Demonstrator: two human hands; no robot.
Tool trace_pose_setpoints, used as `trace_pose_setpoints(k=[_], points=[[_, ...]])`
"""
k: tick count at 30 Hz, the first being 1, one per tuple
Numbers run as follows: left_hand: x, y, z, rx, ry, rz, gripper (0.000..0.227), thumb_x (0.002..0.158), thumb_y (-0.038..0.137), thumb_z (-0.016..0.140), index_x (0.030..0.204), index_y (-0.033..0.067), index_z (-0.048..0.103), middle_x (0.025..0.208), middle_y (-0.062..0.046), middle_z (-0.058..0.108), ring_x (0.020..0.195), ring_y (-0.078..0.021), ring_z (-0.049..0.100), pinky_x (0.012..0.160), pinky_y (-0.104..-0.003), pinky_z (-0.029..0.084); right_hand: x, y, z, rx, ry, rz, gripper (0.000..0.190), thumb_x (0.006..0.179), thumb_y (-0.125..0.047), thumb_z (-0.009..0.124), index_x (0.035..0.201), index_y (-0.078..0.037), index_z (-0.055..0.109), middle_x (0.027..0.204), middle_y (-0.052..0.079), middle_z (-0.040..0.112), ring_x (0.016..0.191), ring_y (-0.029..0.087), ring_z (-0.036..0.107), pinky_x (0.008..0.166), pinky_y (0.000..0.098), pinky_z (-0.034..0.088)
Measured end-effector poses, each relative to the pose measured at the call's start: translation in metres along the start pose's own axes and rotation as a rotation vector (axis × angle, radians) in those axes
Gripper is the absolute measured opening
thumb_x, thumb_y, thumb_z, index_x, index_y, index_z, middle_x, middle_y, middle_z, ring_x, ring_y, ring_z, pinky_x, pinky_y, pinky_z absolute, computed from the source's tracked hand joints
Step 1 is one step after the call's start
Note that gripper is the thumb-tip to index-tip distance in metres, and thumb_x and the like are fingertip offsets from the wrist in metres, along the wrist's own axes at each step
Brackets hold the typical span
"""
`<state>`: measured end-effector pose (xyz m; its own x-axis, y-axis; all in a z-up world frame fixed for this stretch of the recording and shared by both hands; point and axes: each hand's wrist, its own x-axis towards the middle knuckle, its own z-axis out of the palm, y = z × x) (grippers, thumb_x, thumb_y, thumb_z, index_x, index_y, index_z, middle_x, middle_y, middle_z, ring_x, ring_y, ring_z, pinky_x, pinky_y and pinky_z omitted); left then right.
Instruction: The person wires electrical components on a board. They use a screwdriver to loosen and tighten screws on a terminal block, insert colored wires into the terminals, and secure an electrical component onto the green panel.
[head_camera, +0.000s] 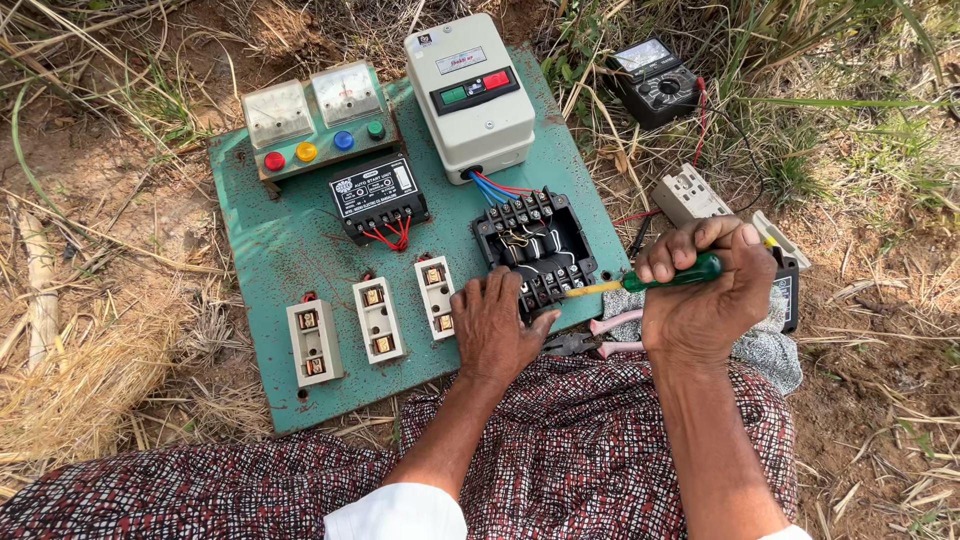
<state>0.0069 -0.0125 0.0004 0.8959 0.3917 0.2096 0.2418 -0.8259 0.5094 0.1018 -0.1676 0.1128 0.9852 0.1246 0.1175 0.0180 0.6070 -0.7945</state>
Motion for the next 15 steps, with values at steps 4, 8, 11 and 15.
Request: trace_pose_setpoints(k=[4,8,11,15], points=[[0.001,-0.002,0.009,0.025,0.064,0.010,0.069,0.074,0.053,0.084,0.118,0.0064,0.059,0.132,-0.013,0.058,0.113,-0.0319,0.051,0.095,-0.051,0.035,0.003,0.007,0.001,-0.008,-0.073,-0.026,0.038,0.100,-0.047,0.054,0.091,-0.010,0.051,0.074,0.002,0.044,0.066,0.017,0.043,0.062,0.0385,0.040],[0.001,-0.005,0.012,0.013,0.070,0.019,0.066,0.078,0.050,0.083,0.120,0.0061,0.059,0.128,-0.012,0.058,0.111,-0.0316,0.050,0.095,-0.050,0.035,0.003,0.012,0.003,0.007,-0.121,0.005,0.035,0.102,-0.043,0.054,0.091,-0.011,0.050,0.075,0.002,0.043,0.066,0.016,0.043,0.062,0.0372,0.039],[0.000,-0.005,0.011,0.006,0.066,0.022,0.065,0.077,0.048,0.084,0.120,0.0060,0.059,0.127,-0.012,0.058,0.111,-0.0315,0.050,0.094,-0.050,0.035,0.001,0.014,0.005,-0.006,-0.134,0.008,0.033,0.102,-0.042,0.055,0.091,-0.011,0.050,0.075,0.002,0.044,0.067,0.016,0.043,0.063,0.0367,0.039],[0.000,-0.007,0.012,0.008,0.050,0.026,0.067,0.075,0.045,0.084,0.122,0.0053,0.058,0.127,-0.012,0.057,0.112,-0.0313,0.050,0.095,-0.050,0.034,-0.001,0.013,0.009,-0.007,-0.139,0.009,0.030,0.103,-0.039,0.055,0.092,-0.012,0.050,0.077,0.001,0.044,0.069,0.016,0.043,0.066,0.0367,0.041]])
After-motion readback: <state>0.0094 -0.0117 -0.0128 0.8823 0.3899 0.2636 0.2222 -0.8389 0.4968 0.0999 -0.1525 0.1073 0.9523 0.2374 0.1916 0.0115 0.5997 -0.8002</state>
